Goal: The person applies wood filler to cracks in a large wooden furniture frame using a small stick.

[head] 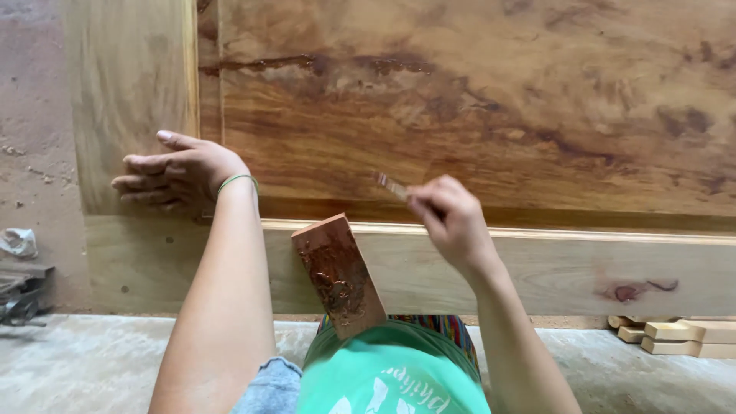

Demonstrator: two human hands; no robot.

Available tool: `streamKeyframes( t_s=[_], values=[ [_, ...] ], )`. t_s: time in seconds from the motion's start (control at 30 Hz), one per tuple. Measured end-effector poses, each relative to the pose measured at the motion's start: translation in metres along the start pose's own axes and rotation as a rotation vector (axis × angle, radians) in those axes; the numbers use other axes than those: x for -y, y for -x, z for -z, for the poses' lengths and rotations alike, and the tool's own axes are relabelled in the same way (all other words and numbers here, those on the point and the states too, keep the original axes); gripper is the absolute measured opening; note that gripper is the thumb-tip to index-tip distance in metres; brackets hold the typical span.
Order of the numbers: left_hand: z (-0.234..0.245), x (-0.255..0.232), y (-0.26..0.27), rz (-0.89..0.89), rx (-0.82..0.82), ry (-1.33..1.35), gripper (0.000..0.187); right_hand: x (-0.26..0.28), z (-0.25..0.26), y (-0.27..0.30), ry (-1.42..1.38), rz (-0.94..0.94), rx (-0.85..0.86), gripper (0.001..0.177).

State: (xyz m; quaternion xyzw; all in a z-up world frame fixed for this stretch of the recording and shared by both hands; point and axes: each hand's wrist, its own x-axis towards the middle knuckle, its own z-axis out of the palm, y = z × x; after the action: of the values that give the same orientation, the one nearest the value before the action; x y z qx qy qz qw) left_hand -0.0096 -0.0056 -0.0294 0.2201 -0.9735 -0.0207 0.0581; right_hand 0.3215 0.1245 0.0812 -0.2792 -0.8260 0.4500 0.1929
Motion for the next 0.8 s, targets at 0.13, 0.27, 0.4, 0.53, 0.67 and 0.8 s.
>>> streamKeyframes(
  t_s=[0.13, 0.27, 0.4, 0.53, 0.67, 0.8],
  values=[
    [0.01, -0.001, 0.002, 0.015, 0.034, -0.018, 0.073, 0.064, 0.005, 0.043, 0.044, -0.157, 0.213, 0.009],
    [0.011, -0.001, 0.001, 0.015, 0.018, -0.015, 0.071, 0.09, -0.003, 0.07, 0.238, -0.073, 0.265, 0.015],
    [0.014, -0.002, 0.002, 0.012, 0.031, -0.022, 0.07, 0.097, -0.01, 0.081, 0.397, 0.022, 0.308, 0.025],
    [0.015, -0.003, 0.002, 0.022, 0.048, -0.014, 0.07, 0.098, -0.02, 0.085, 0.42, 0.029, 0.3, 0.028],
    [0.014, -0.003, 0.003, 0.018, 0.034, -0.029, 0.071, 0.102, -0.026, 0.088, 0.459, 0.042, 0.294, 0.028],
    [0.01, -0.003, 0.002, 0.017, 0.031, -0.044, 0.072, 0.101, -0.03, 0.088, 0.481, 0.051, 0.245, 0.028]
  ],
)
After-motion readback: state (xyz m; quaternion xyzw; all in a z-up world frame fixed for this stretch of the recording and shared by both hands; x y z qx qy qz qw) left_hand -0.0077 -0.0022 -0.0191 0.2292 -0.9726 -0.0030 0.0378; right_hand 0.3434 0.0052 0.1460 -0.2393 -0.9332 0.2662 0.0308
